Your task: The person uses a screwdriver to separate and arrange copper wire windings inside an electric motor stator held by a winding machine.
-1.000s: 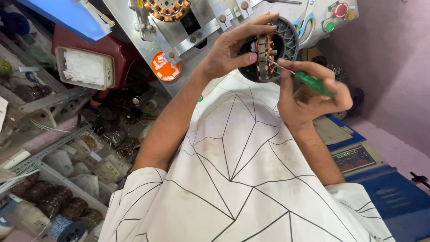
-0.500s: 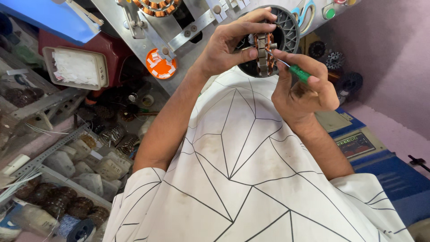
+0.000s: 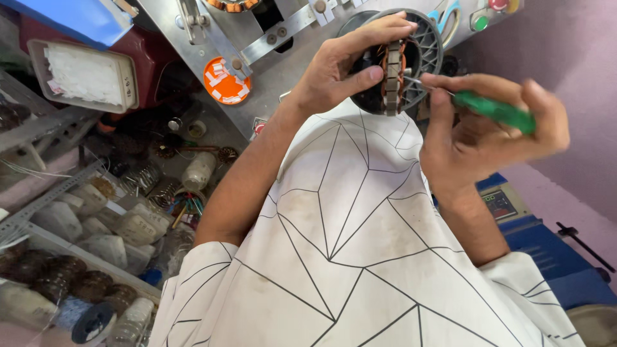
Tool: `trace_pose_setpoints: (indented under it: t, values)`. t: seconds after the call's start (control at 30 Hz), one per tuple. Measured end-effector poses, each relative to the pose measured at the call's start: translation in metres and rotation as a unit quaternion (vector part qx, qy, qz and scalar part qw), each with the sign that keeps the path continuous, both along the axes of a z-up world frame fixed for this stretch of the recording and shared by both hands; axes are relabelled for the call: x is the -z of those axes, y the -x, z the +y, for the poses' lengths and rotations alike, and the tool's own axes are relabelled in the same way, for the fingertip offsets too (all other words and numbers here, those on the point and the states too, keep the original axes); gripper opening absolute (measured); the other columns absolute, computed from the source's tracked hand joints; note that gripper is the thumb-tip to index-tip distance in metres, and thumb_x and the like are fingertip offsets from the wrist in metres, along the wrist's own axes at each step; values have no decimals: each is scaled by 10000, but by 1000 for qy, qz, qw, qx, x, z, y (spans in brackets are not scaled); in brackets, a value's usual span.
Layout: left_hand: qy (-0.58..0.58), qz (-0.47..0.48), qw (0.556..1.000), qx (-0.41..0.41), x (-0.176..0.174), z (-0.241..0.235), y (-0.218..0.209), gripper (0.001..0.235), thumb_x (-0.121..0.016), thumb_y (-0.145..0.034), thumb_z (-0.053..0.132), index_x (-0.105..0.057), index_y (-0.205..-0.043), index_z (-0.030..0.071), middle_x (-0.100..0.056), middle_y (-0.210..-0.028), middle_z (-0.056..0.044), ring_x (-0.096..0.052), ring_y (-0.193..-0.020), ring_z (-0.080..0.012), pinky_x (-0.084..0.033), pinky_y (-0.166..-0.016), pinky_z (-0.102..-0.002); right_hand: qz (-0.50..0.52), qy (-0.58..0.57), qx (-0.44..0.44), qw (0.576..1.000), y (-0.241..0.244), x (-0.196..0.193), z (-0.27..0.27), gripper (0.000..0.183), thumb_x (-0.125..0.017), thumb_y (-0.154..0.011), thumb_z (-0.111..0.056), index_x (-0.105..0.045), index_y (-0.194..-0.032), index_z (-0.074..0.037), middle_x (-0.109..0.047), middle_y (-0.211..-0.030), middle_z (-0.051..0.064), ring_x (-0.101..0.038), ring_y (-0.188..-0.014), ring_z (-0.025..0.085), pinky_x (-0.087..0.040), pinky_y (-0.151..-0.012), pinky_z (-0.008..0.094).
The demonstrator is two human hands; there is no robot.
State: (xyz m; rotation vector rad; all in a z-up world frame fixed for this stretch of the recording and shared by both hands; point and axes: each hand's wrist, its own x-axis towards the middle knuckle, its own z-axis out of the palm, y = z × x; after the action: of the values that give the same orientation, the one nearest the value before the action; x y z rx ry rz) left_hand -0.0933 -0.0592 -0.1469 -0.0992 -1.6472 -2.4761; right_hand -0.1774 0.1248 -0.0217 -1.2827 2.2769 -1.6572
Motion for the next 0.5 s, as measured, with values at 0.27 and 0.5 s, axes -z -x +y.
trace_pose_setpoints:
  t: [0.27, 0.5]
  values:
    - [-42, 17, 999, 13, 5, -1, 3, 534, -716, -1132, 31, -411, -1571, 24, -516, -1573, -87, -431, -1466, -155, -285, -1306, -330, -264, 34, 104, 958, 9, 23, 24, 801, -650, -1074, 173, -111, -1565, -160, -576, -1098, 188, -696, -921, 275, -675, -923, 363]
    - [-68, 2, 998, -8, 2, 0, -1, 488, -700, -1131, 57, -443, -1546, 37, -553, -1536, -60, -504, -1401, -135, -344, -1281, -316, -414, 7, 127, 901, 26, 24, 14, 910, -681, -1059, 178, -80, -1656, -155, -583, -1014, 178, -691, -884, 300, -685, -914, 419]
